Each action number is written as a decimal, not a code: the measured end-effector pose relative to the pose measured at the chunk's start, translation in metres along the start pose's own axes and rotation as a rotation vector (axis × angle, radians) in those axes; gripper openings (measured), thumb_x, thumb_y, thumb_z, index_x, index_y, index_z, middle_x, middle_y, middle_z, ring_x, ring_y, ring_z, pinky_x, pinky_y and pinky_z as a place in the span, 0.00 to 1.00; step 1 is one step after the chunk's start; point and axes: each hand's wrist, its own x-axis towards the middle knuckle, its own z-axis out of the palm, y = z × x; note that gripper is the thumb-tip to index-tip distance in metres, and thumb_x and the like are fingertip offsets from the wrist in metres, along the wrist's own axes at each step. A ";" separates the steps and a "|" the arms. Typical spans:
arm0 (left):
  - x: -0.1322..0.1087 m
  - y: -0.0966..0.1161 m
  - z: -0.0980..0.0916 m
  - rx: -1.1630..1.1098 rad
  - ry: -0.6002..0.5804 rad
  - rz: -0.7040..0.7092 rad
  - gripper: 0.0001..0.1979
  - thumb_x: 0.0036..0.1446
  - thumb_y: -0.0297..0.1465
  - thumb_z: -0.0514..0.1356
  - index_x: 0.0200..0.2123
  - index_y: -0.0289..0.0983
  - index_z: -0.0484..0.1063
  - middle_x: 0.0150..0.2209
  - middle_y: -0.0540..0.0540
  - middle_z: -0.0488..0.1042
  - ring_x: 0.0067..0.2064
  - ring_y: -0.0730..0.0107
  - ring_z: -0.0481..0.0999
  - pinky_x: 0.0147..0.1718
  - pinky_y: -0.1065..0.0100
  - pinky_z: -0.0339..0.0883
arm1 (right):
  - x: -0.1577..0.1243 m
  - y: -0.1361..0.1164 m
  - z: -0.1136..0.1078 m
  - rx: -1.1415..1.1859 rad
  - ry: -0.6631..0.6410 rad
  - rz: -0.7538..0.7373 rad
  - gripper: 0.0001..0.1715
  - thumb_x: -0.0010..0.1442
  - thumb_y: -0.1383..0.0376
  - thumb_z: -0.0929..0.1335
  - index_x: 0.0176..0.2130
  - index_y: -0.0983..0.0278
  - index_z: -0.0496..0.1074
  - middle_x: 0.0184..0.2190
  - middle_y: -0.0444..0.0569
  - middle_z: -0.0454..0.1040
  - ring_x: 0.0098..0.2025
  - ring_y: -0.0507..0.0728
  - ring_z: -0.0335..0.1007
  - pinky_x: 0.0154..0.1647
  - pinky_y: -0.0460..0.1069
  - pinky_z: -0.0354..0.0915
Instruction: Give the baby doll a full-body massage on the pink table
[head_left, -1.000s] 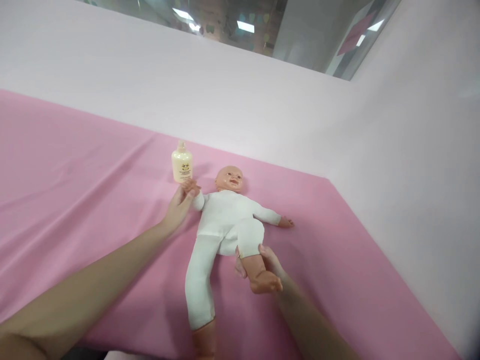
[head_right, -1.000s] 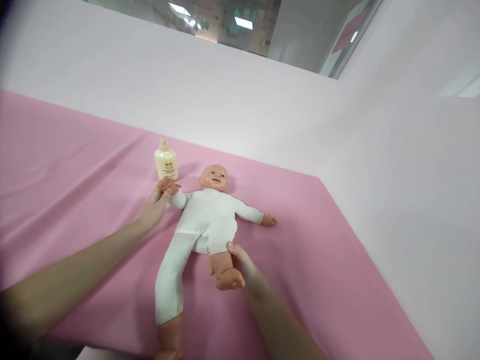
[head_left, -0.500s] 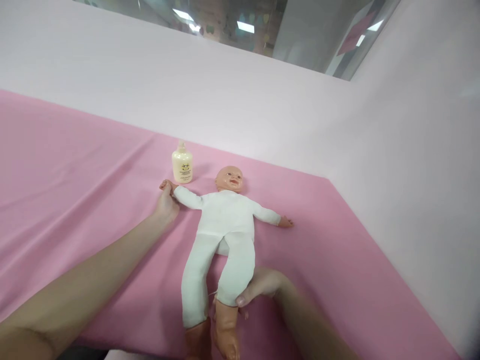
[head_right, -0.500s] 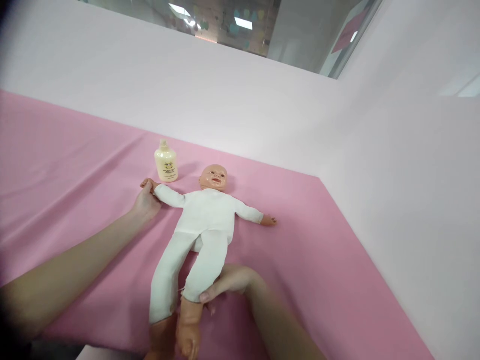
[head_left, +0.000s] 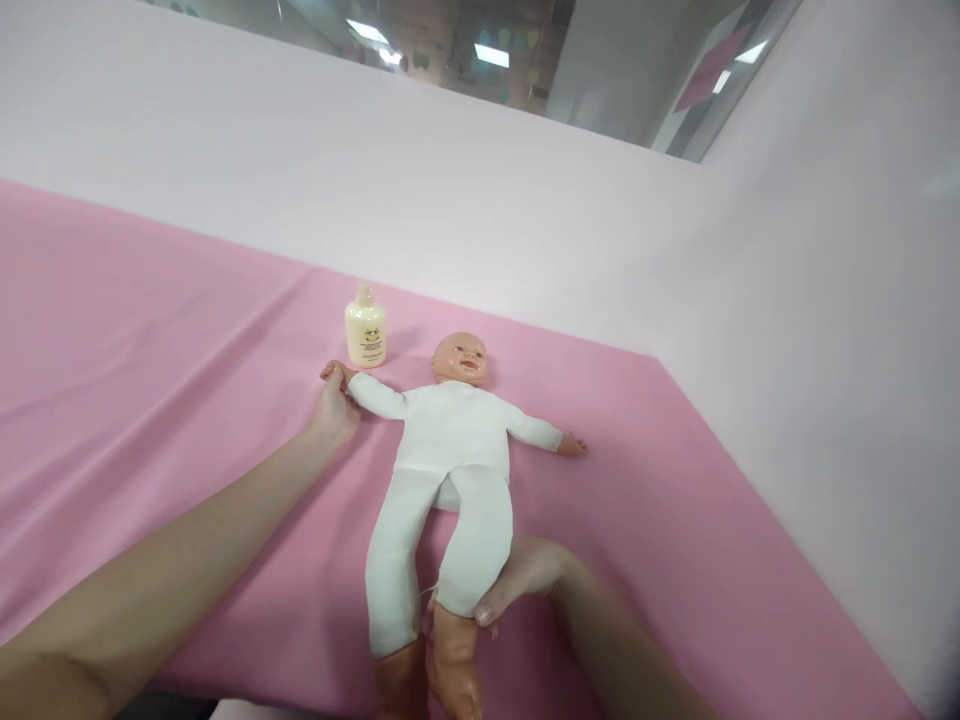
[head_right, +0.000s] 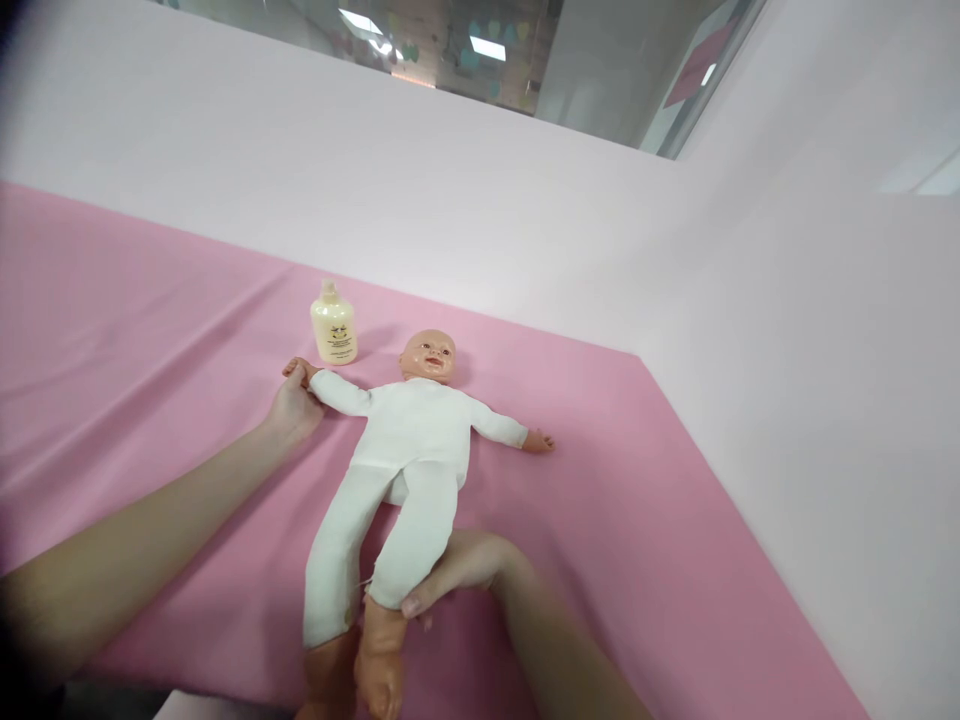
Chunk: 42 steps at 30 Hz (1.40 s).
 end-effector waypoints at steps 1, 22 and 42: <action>0.000 0.000 0.000 0.005 -0.002 -0.002 0.08 0.69 0.34 0.54 0.36 0.43 0.69 0.42 0.49 0.78 0.56 0.67 0.75 0.54 0.69 0.71 | 0.001 0.000 -0.001 -0.019 -0.016 -0.003 0.36 0.44 0.52 0.80 0.47 0.68 0.77 0.40 0.49 0.79 0.38 0.54 0.75 0.37 0.47 0.70; -0.045 -0.014 -0.008 0.381 -0.689 0.466 0.22 0.68 0.49 0.51 0.59 0.46 0.60 0.57 0.42 0.71 0.60 0.60 0.70 0.60 0.54 0.64 | 0.001 0.032 -0.003 0.334 0.188 -0.398 0.41 0.40 0.44 0.76 0.45 0.68 0.71 0.34 0.56 0.79 0.37 0.61 0.77 0.37 0.54 0.71; -0.073 -0.018 -0.017 1.143 -1.337 0.924 0.18 0.67 0.39 0.55 0.58 0.44 0.71 0.58 0.41 0.73 0.64 0.55 0.66 0.69 0.48 0.43 | 0.006 0.015 -0.007 0.572 0.619 -0.551 0.25 0.55 0.46 0.69 0.37 0.66 0.76 0.32 0.48 0.71 0.27 0.52 0.61 0.38 0.53 0.64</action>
